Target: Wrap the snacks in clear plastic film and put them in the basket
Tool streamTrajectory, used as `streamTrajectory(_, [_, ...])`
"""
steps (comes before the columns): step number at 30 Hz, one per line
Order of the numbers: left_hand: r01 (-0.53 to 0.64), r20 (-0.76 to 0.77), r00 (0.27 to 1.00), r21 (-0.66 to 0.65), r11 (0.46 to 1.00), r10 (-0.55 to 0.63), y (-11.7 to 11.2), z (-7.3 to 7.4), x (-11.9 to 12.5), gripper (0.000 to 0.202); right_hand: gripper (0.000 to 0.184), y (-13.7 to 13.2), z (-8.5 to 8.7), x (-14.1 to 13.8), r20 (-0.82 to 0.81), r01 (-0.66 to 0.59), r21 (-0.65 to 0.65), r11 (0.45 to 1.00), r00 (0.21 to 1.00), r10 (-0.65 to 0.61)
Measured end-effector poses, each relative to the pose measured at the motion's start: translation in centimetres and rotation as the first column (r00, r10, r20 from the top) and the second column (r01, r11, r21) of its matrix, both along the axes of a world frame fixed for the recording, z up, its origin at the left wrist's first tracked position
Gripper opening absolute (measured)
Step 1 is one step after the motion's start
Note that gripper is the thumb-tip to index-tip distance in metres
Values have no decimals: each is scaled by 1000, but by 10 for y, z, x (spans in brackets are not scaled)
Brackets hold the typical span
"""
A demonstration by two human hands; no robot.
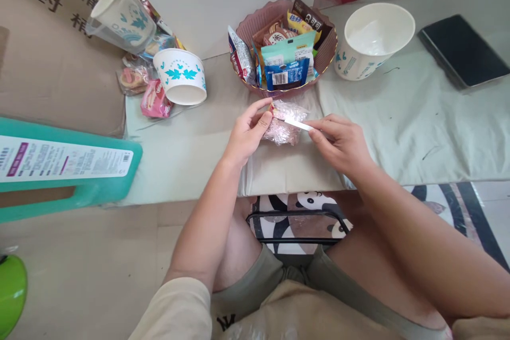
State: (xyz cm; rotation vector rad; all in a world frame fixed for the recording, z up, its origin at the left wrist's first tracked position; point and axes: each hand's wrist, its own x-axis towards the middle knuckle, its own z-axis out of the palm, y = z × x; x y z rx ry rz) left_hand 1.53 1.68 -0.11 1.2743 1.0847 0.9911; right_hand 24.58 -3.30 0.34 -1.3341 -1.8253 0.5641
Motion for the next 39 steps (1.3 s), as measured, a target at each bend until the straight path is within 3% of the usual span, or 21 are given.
streamTrajectory(9, [-51,-52,997,-38,998,49,0,5,6,28,32,0,-1,0,-3,0,-35,999,1000,0])
streamTrajectory(19, [-259,-40,966,-94,961,257,7,15,2,25,31,5,10,18,147,88,-211,974,988,-57])
streamTrajectory(23, [-287,-83,956,-84,954,280,11,13,-12,24,25,8,14,35,201,159,-261,952,974,-107])
streamTrajectory(26, [-244,-160,959,-60,968,232,11,6,-22,24,24,9,16,44,232,250,-302,920,955,-184])
streamTrajectory(29, [-176,-291,936,110,978,201,8,0,-29,32,24,10,12,48,283,313,-246,917,928,-241])
streamTrajectory(33, [-151,-454,823,407,901,343,2,4,-33,37,17,15,-6,53,338,375,-126,918,887,-316])
streamTrajectory(37, [4,-597,751,431,902,281,-7,12,-27,45,16,18,-21,56,284,455,23,890,851,-442])
streamTrajectory(39, [18,-629,730,409,912,267,-10,14,-24,45,17,17,-22,53,246,443,104,890,856,-455])
